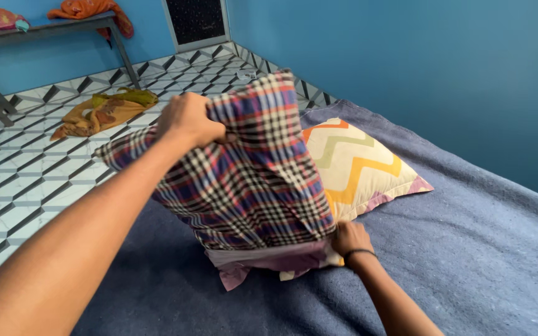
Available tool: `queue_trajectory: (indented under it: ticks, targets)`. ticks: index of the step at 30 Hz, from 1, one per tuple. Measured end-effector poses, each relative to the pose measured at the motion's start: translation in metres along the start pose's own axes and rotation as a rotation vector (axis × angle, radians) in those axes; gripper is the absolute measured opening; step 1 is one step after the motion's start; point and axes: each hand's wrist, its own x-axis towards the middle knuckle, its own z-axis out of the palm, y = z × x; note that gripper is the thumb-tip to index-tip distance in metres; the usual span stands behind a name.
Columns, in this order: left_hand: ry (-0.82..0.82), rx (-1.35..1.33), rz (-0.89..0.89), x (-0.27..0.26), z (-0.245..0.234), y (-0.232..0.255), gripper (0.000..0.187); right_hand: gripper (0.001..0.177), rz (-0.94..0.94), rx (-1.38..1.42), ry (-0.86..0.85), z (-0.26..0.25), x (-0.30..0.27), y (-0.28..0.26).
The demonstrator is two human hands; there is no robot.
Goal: The person removes pillowcases from pillows by hand, sets them aside, and then lifts, shakes, and folds a blanket on the bed.
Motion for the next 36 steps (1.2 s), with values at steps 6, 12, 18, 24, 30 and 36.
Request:
queue_trajectory:
  ticks: [6,12,18,24,30,36]
  targets:
    - [0.363,-0.148,-0.371,0.0,-0.046,-0.104,0.068,0.062,0.199,-0.088,-0.272,0.084,-0.074,0.096]
    - [0.192,-0.038,-0.106,-0.032,-0.04,-0.102,0.068,0.058,0.098,-0.278,-0.528,0.03,0.04,0.072]
    - [0.215,-0.075,-0.162,-0.05,-0.024,-0.061,0.065,0.092,-0.183,0.233,-0.193,-0.089,0.072,-0.089]
    - [0.458,-0.342,0.248,-0.064,-0.051,-0.034,0.051,0.155,-0.668,0.486,0.248,-0.17,0.061,-0.198]
    - [0.6,-0.541,0.765,-0.075,-0.076,0.029,0.043,0.134,-0.675,0.28,0.296,-0.277,0.049,-0.24]
    - [0.687,-0.448,0.734,-0.069,-0.096,0.083,0.033,0.054,-0.567,0.412,0.659,-0.35,-0.017,-0.21]
